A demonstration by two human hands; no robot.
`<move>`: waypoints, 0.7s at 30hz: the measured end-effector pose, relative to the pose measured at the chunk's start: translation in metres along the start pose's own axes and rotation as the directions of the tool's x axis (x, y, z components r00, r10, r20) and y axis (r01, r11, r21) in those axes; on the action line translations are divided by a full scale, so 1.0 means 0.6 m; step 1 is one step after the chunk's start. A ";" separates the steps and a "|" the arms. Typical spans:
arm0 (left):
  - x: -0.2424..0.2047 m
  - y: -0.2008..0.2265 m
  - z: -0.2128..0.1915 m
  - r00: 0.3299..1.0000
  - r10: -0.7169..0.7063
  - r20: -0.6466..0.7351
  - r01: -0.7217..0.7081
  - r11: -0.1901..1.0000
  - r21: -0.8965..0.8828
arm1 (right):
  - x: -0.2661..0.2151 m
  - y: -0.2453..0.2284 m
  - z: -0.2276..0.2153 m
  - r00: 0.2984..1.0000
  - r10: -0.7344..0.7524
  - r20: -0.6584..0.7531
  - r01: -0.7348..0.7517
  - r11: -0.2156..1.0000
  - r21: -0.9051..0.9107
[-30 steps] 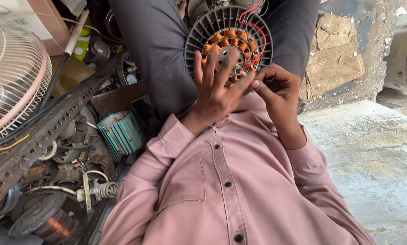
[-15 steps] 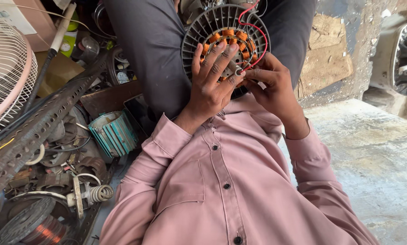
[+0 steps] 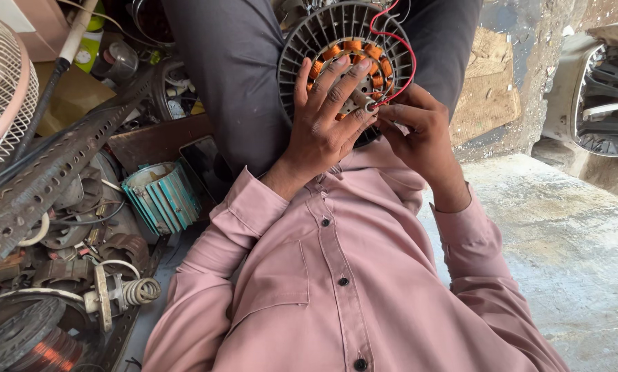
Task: The person sits on the floor and repairs an electric motor stator. They use a screwdriver to strip wire ends, then wrap and secure the wires around the stator coils with their hands.
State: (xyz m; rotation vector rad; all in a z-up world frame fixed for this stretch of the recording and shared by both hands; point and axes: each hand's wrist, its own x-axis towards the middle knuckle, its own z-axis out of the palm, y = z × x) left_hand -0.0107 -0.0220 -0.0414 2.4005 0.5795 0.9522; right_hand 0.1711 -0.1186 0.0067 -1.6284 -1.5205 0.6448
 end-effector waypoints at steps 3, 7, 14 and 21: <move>-0.001 0.000 0.000 1.000 0.017 -0.001 -0.017 1.000 0.006 | 0.002 -0.001 -0.003 1.000 0.021 0.017 -0.021 1.000 0.011; -0.002 -0.004 0.002 1.000 0.022 0.012 -0.023 1.000 0.013 | -0.005 0.005 -0.008 0.994 0.102 0.026 -0.101 0.993 -0.056; 0.002 -0.003 0.002 0.999 0.045 0.018 -0.045 0.999 0.005 | -0.023 -0.006 -0.018 0.997 0.072 -0.042 -0.078 0.981 -0.180; -0.001 -0.003 0.004 0.999 0.050 -0.001 -0.050 0.999 -0.019 | -0.015 0.001 -0.001 1.000 -0.027 -0.002 0.027 0.991 -0.128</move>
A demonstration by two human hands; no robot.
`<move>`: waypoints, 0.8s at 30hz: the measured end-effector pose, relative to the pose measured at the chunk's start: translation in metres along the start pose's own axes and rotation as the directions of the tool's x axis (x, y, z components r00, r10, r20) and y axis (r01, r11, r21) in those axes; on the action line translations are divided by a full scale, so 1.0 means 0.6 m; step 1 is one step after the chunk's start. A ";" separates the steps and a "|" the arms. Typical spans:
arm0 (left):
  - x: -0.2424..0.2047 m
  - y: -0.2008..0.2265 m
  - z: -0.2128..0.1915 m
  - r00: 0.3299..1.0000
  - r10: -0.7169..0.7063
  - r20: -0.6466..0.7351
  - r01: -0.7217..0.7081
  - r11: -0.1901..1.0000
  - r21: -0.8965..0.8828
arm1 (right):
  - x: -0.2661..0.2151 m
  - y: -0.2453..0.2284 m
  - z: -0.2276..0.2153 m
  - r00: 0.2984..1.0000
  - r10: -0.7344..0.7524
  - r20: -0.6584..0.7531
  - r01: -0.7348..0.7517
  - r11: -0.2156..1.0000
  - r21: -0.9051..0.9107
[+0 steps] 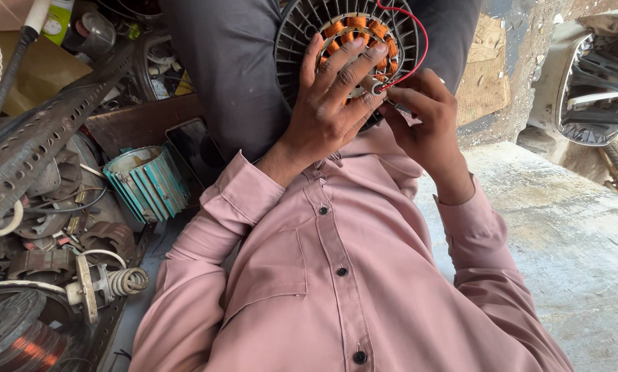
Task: The person sits on the floor and repairs an electric motor stator. They use a screwdriver to strip wire ends, then wrap and secure the wires around the stator coils with their hands.
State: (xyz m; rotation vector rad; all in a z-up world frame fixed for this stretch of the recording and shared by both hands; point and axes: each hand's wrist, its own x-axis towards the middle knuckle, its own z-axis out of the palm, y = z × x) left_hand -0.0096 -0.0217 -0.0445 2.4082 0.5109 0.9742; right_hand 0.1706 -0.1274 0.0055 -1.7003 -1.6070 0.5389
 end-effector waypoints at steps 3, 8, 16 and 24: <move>-0.001 -0.002 0.001 1.000 -0.008 0.000 0.008 1.000 0.003 | 0.000 0.003 0.006 0.997 0.076 -0.018 -0.076 0.997 0.009; -0.003 -0.001 0.006 1.000 0.007 0.004 -0.007 0.999 0.037 | -0.015 -0.001 -0.005 0.994 0.094 -0.048 -0.096 0.994 -0.047; -0.005 -0.005 0.015 0.999 0.040 -0.005 -0.040 0.996 0.074 | -0.013 -0.002 0.001 0.943 -0.331 -0.042 0.289 0.873 -0.392; -0.016 -0.011 0.022 0.999 0.020 0.026 -0.022 0.994 0.109 | -0.016 0.017 -0.014 0.953 -0.296 0.069 0.302 0.900 -0.315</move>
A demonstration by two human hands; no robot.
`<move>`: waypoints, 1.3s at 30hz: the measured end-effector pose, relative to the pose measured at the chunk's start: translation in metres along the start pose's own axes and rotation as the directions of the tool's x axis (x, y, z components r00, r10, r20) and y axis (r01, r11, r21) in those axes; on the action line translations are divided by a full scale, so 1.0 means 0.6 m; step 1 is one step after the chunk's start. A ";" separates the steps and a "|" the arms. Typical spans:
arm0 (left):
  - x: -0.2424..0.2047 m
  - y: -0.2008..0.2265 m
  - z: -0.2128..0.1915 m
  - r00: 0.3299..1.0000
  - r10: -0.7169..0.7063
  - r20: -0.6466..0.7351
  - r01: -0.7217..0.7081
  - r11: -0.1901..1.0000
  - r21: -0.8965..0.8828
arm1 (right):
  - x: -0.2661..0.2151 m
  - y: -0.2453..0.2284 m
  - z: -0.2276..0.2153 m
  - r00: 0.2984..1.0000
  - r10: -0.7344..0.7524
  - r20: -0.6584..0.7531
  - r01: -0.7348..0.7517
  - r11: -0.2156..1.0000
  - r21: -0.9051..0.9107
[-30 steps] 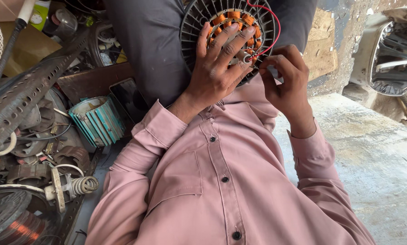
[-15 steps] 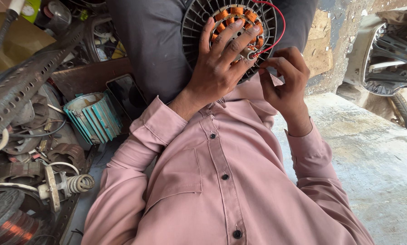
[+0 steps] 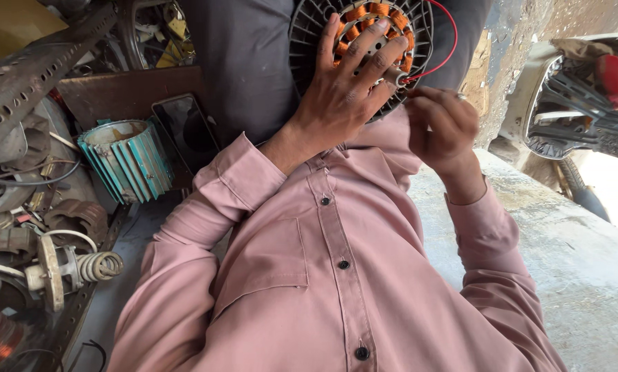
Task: The person sits on the floor and repairs an electric motor stator. They use a screwdriver to strip wire ends, then wrap and secure the wires around the stator coils with their hands.
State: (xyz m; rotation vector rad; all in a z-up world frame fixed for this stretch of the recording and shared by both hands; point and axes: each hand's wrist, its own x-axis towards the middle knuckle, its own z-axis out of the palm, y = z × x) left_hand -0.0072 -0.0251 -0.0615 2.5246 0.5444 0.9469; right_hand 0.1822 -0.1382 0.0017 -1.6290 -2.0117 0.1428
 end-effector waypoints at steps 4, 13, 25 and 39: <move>-0.001 -0.005 0.002 1.000 0.000 -0.012 0.000 1.000 -0.011 | -0.016 -0.010 -0.015 0.947 0.305 -0.099 -0.272 0.929 0.251; 0.002 -0.005 -0.005 1.000 -0.024 -0.003 0.023 0.999 -0.041 | -0.007 -0.040 0.035 0.780 0.625 0.046 -0.572 0.681 0.457; 0.003 -0.003 -0.004 1.000 0.005 -0.029 -0.005 1.000 -0.017 | 0.041 -0.043 -0.001 0.999 -0.046 -0.016 0.043 0.989 -0.141; -0.010 -0.006 0.016 1.000 -0.003 -0.016 0.003 1.000 -0.018 | 0.027 -0.030 0.001 0.993 0.089 0.073 -0.086 0.995 -0.045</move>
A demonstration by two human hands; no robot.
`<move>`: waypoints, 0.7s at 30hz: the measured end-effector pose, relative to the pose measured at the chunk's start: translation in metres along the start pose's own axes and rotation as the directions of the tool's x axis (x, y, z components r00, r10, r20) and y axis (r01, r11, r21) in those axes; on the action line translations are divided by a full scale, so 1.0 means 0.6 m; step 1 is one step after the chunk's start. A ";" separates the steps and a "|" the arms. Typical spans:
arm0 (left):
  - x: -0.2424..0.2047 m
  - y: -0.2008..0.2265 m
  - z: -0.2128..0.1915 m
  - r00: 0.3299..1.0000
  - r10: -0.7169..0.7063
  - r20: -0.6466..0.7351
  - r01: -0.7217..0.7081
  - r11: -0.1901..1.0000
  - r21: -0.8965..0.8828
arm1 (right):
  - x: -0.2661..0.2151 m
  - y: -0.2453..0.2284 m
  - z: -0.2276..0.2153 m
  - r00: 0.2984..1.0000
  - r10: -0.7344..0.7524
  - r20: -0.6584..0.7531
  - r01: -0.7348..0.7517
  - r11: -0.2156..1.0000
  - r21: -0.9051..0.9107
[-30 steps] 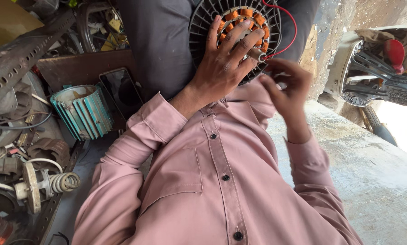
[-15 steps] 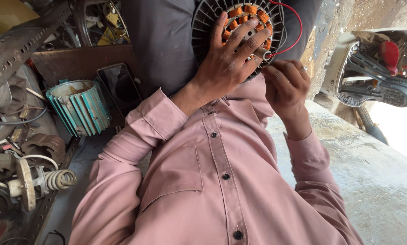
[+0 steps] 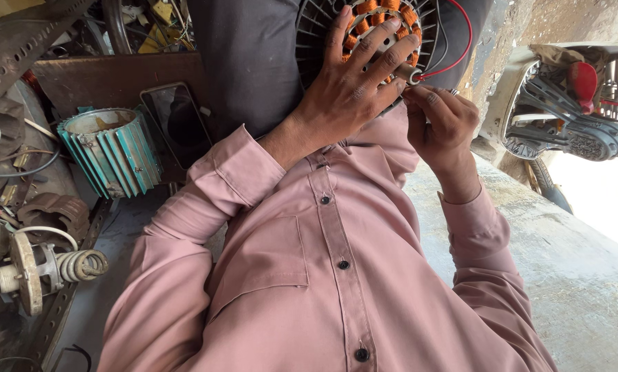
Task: The person sits on the floor and repairs an electric motor stator. They use a screwdriver to strip wire ends, then wrap and secure the wires around the stator coils with their hands.
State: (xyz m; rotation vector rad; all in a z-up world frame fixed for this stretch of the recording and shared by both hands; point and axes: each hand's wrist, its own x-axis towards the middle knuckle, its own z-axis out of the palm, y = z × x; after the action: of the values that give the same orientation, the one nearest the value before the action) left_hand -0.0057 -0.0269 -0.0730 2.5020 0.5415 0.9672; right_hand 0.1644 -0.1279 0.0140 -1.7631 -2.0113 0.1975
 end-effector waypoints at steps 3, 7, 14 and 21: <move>-0.001 0.000 -0.002 1.000 0.006 -0.008 -0.006 1.000 0.011 | 0.000 0.000 0.003 0.999 0.009 0.034 -0.010 1.000 0.008; 0.000 0.001 -0.004 1.000 0.005 -0.012 -0.005 1.000 -0.005 | -0.002 -0.002 0.005 0.998 0.057 0.020 -0.059 0.996 0.069; 0.003 -0.002 -0.003 1.000 -0.003 -0.030 0.001 0.998 -0.064 | -0.012 -0.006 0.029 0.971 0.237 -0.021 -0.222 0.934 0.279; 0.007 -0.004 -0.003 0.999 0.001 -0.040 -0.004 0.997 -0.078 | -0.037 0.010 0.062 0.765 0.631 0.128 -0.496 0.451 0.742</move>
State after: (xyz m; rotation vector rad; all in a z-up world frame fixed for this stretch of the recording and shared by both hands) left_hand -0.0042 -0.0225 -0.0706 2.4197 0.5035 1.0218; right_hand 0.1557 -0.1415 -0.0269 -1.6988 -0.8707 0.9202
